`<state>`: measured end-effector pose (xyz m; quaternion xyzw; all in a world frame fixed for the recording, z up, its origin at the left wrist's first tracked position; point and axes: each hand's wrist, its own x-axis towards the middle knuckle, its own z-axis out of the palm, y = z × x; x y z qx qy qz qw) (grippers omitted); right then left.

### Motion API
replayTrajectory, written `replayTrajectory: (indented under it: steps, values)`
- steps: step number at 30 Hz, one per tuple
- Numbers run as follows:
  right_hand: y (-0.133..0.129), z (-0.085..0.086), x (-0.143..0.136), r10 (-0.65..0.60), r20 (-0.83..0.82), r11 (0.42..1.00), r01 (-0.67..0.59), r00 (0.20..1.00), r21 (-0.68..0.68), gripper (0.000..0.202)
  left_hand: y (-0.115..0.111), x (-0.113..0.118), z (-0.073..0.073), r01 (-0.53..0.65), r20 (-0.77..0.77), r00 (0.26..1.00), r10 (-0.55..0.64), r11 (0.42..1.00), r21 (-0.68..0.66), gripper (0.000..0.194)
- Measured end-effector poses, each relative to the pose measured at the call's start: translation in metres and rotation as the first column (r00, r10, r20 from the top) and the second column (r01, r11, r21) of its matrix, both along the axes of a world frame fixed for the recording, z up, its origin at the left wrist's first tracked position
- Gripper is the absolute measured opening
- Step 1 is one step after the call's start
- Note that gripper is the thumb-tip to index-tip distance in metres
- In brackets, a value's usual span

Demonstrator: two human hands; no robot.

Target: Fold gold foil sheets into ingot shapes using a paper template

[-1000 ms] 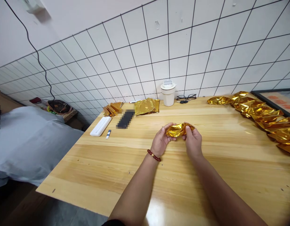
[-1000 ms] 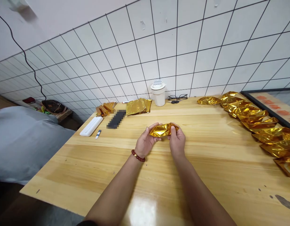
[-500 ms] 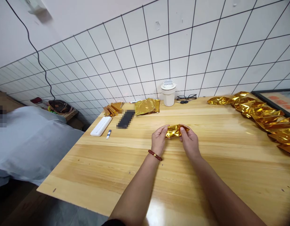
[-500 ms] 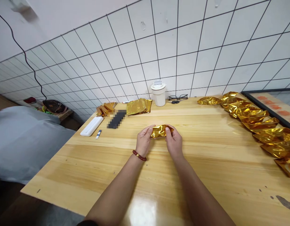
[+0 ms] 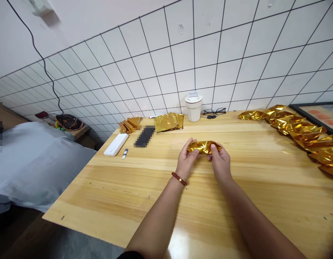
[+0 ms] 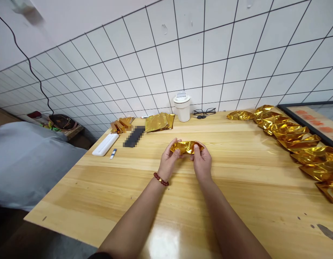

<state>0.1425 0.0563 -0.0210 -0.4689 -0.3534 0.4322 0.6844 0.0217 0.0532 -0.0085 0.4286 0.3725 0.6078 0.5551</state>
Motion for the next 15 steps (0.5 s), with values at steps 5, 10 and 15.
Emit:
replayTrajectory:
  steps: [5,10,15]
  values:
    - [-0.0019,0.0017,0.0,0.004,0.071,1.0,-0.006,0.997,0.019,0.04,-0.0009,0.0027,-0.0013,-0.077,-0.14,0.987,0.079,0.997,0.017,0.05]
    - [-0.0035,0.0018,-0.0003,0.014,0.11,1.0,-0.016,0.994,0.014,0.042,-0.0063,0.005,0.0051,-0.045,-0.213,0.975,0.063,0.995,0.087,0.045]
    - [-0.0054,0.0034,-0.0021,0.064,0.097,0.996,-0.069,0.993,0.049,0.045,-0.0068,0.0063,0.0052,-0.146,-0.121,0.981,0.155,0.986,0.077,0.055]
